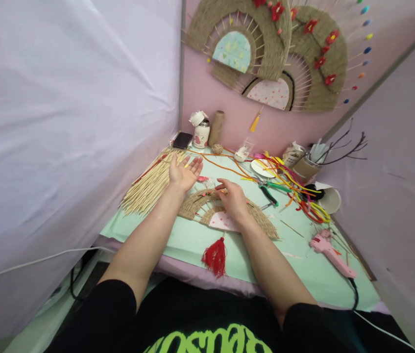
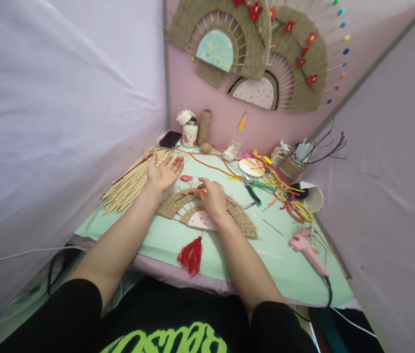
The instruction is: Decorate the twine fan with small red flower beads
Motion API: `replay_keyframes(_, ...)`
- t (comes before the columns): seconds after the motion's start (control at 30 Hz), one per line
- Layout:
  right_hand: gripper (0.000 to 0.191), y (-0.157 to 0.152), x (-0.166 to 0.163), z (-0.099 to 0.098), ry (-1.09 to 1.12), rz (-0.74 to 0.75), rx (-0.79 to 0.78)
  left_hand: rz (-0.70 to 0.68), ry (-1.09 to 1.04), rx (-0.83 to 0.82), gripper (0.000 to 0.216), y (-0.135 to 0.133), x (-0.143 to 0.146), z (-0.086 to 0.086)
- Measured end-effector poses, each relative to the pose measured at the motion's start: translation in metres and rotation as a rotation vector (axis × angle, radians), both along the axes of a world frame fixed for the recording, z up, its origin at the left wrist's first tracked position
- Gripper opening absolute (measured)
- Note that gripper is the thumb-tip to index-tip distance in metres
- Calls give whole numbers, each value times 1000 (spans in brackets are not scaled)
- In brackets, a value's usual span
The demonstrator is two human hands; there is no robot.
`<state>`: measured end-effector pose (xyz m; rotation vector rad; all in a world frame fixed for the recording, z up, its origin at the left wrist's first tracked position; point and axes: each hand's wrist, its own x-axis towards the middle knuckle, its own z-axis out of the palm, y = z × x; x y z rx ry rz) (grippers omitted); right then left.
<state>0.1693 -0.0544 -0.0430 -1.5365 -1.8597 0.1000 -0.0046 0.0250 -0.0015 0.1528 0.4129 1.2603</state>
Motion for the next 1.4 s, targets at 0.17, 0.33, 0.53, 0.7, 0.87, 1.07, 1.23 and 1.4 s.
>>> replay_keyframes(0.17, 34, 7, -8, -1, -102, 11, -91, -7, -8, -25, 38, -2, 2, 1)
replay_keyframes(0.33, 31, 10, -10, -5, -134, 3, -105, 1, -31, -42, 38, -2, 1, 1)
replay_keyframes(0.53, 32, 10, -8, -5, -175, 0, -66, 0, -31, -42, 38, -1, 1, 0)
replay_keyframes(0.7, 32, 9, -8, -6, -196, 16, -80, -7, -31, -50, 38, -2, 1, 1)
replay_keyframes(0.87, 33, 9, -9, -6, -199, 6, -93, -16, -16, -49, 40, -2, 1, 1)
replay_keyframes(1.07, 31, 8, -10, -5, -216, 10, -110, -16, -2, -41, 42, -3, 1, 1)
replay_keyframes(1.23, 30, 7, -11, -3, -245, 6, -134, -14, -1, -50, 42, -3, 1, 3)
replay_keyframes(1.4, 31, 6, -10, -3, -280, 4, -140, -9, 22, -34, 44, -4, 1, 4)
